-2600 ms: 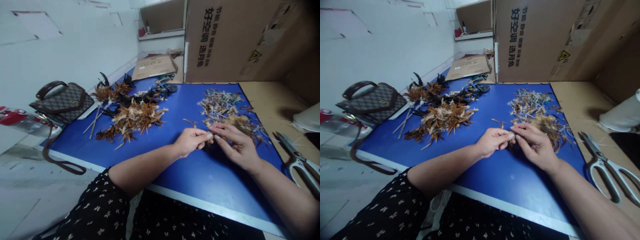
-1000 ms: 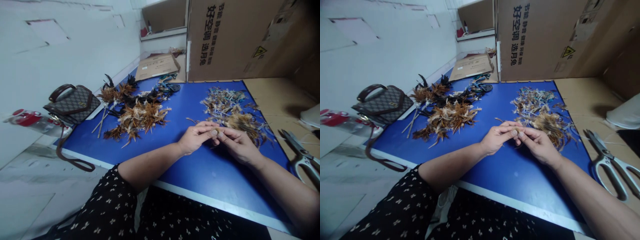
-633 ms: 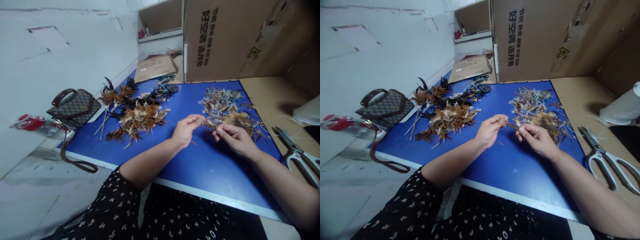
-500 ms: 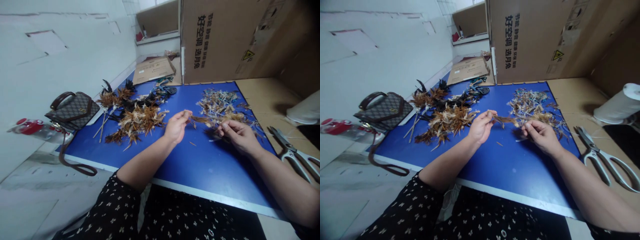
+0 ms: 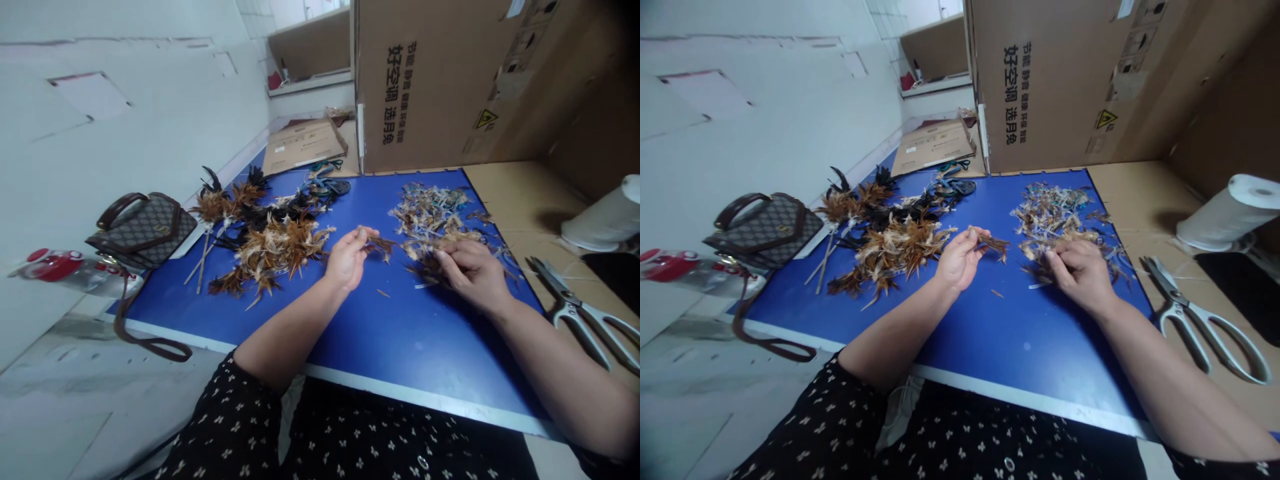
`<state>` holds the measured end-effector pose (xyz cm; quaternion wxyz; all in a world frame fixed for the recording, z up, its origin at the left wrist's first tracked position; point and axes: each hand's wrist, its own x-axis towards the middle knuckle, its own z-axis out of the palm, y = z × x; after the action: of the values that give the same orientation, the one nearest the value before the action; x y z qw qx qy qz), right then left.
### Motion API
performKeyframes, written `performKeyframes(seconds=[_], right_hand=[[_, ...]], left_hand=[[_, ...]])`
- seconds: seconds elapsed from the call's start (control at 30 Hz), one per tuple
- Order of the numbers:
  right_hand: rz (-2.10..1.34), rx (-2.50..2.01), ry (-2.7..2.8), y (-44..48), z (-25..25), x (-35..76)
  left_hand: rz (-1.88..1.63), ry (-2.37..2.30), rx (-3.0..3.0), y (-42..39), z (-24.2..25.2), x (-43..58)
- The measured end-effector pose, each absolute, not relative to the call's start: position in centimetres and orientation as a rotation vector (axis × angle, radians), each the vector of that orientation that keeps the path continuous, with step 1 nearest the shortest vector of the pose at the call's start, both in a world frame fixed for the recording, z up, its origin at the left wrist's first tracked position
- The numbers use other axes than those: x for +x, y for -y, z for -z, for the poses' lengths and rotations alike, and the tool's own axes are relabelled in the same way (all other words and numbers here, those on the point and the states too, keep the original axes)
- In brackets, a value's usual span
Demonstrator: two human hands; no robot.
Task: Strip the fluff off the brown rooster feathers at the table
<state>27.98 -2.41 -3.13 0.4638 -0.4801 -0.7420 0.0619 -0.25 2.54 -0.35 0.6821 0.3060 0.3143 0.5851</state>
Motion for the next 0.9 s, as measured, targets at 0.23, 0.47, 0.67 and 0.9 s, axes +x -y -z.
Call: performKeyframes(seconds=[0.23, 0.47, 0.67, 0.9], right_hand=[[-0.075, -1.258, 1.834, 2.4, 4.7, 28.0], [-0.034, -1.282, 1.769, 2.6, 4.8, 27.6], [-0.019, -1.358, 1.641, 2.9, 4.9, 27.8], [-0.145, -1.346, 1.615, 3.1, 2.1, 27.3]], left_hand=[[-1.294, -0.663, 0.700, -2.4, 1.1, 0.1], [-1.244, -0.658, 0.694, -1.9, 2.1, 0.7], [-1.224, -0.654, 0.671, -1.7, 2.6, 1.2], [-1.228, -0.663, 0.639, -1.6, 2.9, 1.5]])
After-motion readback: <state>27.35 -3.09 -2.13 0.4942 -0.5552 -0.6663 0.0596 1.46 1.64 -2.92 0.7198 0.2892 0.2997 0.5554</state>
